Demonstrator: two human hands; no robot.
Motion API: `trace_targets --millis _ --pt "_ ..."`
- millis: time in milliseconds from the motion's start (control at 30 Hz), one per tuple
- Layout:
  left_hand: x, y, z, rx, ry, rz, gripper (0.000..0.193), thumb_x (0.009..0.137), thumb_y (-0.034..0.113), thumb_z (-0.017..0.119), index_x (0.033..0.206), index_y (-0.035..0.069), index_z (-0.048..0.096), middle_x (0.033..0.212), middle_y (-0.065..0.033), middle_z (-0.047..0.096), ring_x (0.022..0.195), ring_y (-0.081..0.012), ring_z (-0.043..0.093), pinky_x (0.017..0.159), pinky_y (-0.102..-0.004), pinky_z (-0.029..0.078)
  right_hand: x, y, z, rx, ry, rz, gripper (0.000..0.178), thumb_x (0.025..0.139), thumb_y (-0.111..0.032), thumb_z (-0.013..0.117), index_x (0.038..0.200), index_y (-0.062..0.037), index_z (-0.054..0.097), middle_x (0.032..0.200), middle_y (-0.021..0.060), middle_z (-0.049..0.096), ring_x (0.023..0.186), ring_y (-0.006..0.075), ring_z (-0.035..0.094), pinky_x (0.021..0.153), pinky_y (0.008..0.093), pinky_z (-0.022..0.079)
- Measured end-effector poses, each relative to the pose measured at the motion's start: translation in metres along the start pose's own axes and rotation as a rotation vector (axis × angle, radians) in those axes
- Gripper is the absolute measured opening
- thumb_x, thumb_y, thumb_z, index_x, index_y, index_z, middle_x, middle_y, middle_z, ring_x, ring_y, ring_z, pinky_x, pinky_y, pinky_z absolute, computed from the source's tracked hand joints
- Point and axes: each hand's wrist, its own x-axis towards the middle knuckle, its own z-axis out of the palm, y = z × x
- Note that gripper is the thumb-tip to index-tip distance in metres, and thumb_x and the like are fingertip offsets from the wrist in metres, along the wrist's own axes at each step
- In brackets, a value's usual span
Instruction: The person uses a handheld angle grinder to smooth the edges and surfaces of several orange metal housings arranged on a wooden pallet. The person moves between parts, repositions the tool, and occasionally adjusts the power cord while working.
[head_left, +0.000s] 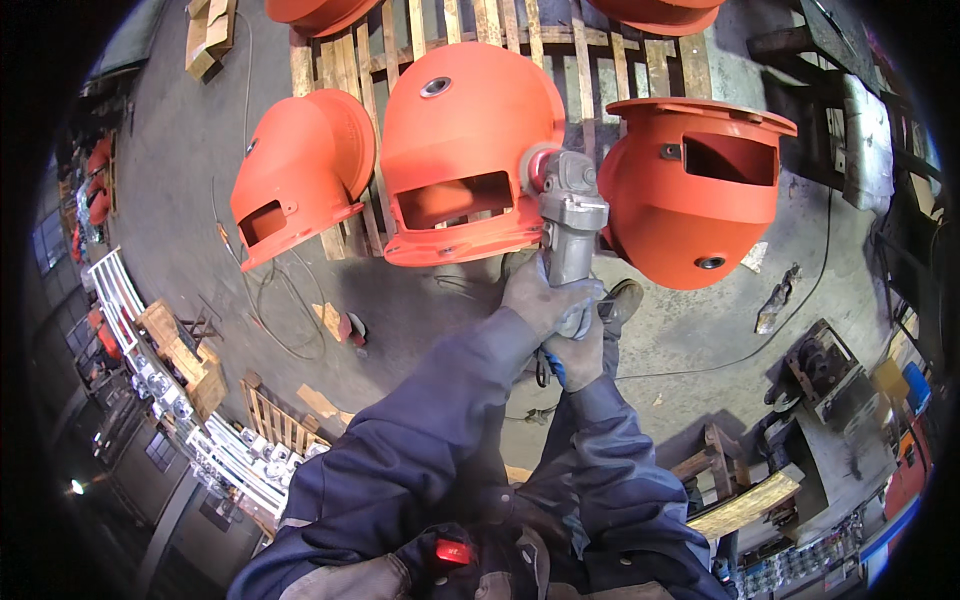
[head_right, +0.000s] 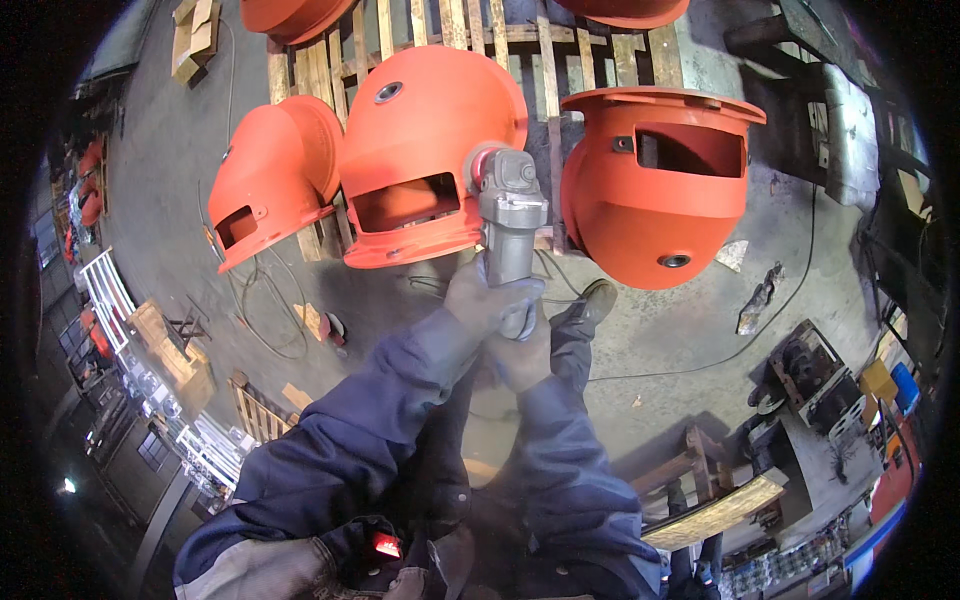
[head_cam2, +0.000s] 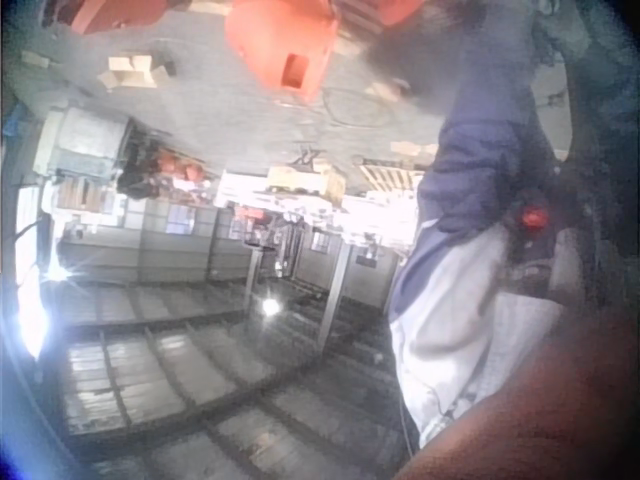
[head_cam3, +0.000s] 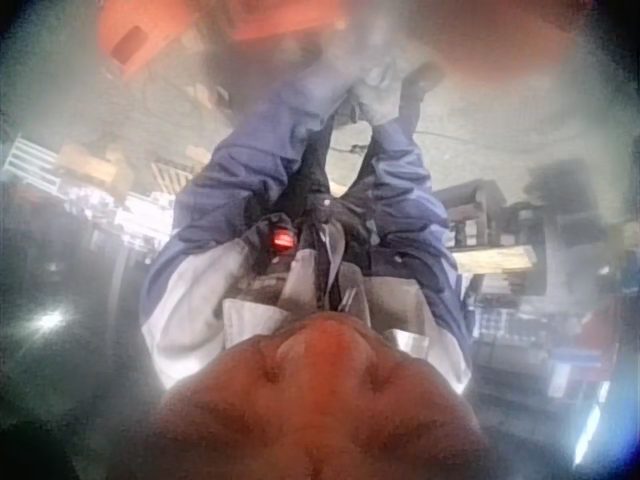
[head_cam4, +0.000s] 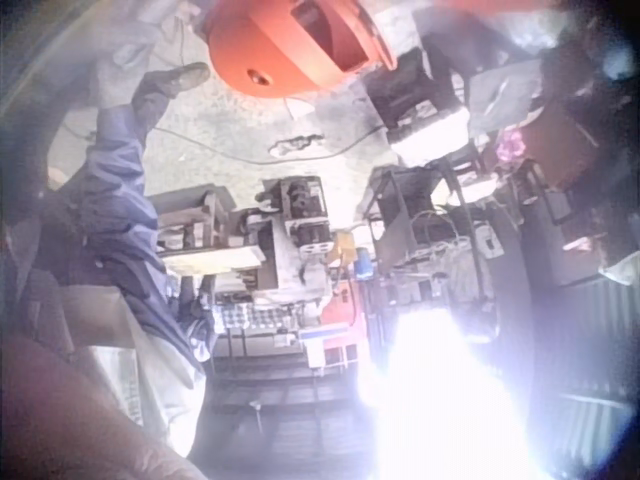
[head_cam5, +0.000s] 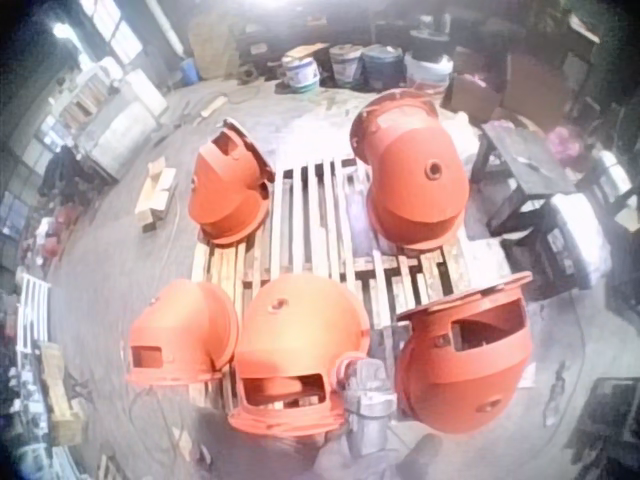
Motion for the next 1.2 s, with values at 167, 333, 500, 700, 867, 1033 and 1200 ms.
trace_targets --millis 167,333,500,700,867,1033,1200 --pt "-0.001 -0.006 -0.008 0.081 0.045 -0.012 0.064 0.076 0.031 0.091 0.126 0.002 0.061 0.108 -0.0117 0.072 0.097 -0.0194 0.070 0.089 -0.0364 0.056 0.007 0.015 -0.001 -0.050 -0.019 0.021 0.067 0.074 -0.016 0.085 0.132 -0.0017 0.054 0.116 0.0100 0.069 0.103 0.0187 0.068 0.090 0.0348 0.055" --pt "0.005 -0.017 -0.016 0.086 0.027 -0.030 0.065 0.076 0.031 0.091 0.126 0.002 0.061 0.108 -0.0125 0.072 0.098 -0.0206 0.070 0.090 -0.0375 0.056 0.011 0.018 0.002 -0.116 -0.022 -0.004 0.064 0.074 -0.011 0.086 0.130 -0.0023 0.055 0.115 0.0086 0.069 0.104 0.0172 0.068 0.091 0.0329 0.055" --pt "0.010 -0.020 -0.014 0.035 0.021 -0.032 0.056 0.078 0.024 0.088 0.123 0.002 0.062 0.105 -0.0108 0.072 0.095 -0.0189 0.069 0.086 -0.0362 0.056 0.016 0.014 0.005 -0.133 -0.006 -0.045 0.064 0.075 -0.008 0.086 0.131 -0.0027 0.053 0.117 0.0079 0.068 0.105 0.0170 0.068 0.092 0.0324 0.055" --pt "0.010 -0.013 -0.011 -0.020 0.032 0.044 0.043 0.082 0.010 0.084 0.119 0.003 0.063 0.099 -0.0048 0.070 0.087 -0.0117 0.066 0.079 -0.0319 0.056 0.016 0.009 0.004 -0.111 -0.021 -0.030 0.064 0.075 -0.007 0.084 0.131 -0.0031 0.053 0.118 0.0084 0.068 0.106 0.0168 0.067 0.093 0.0326 0.055" --pt "0.007 -0.011 -0.008 -0.125 -0.007 0.031 0.039 0.082 0.008 0.084 0.116 0.003 0.064 0.099 -0.0050 0.071 0.087 -0.0123 0.067 0.080 -0.0319 0.057 0.015 0.012 0.002 -0.027 -0.016 -0.028 0.070 0.073 -0.015 0.089 0.132 -0.0040 0.053 0.117 0.0097 0.068 0.105 0.0164 0.067 0.092 0.0340 0.055" --pt "0.008 -0.012 -0.006 -0.099 0.022 0.012 0.039 0.082 0.008 0.084 0.115 0.004 0.064 0.100 -0.0055 0.071 0.088 -0.0125 0.068 0.080 -0.0319 0.057 0.017 0.010 -0.001 -0.162 -0.026 -0.033 0.071 0.073 -0.015 0.089 0.132 -0.0035 0.053 0.117 0.0106 0.069 0.105 0.0170 0.068 0.091 0.0335 0.055" --pt "0.008 -0.015 -0.009 -0.114 0.036 0.006 0.040 0.082 0.008 0.084 0.116 0.004 0.064 0.098 -0.0048 0.071 0.088 -0.0124 0.068 0.080 -0.0327 0.057 0.016 0.004 0.003 -0.128 -0.010 -0.022 0.061 0.075 -0.008 0.085 0.128 -0.0028 0.056 0.117 0.0075 0.068 0.105 0.0159 0.067 0.094 0.0322 0.054"
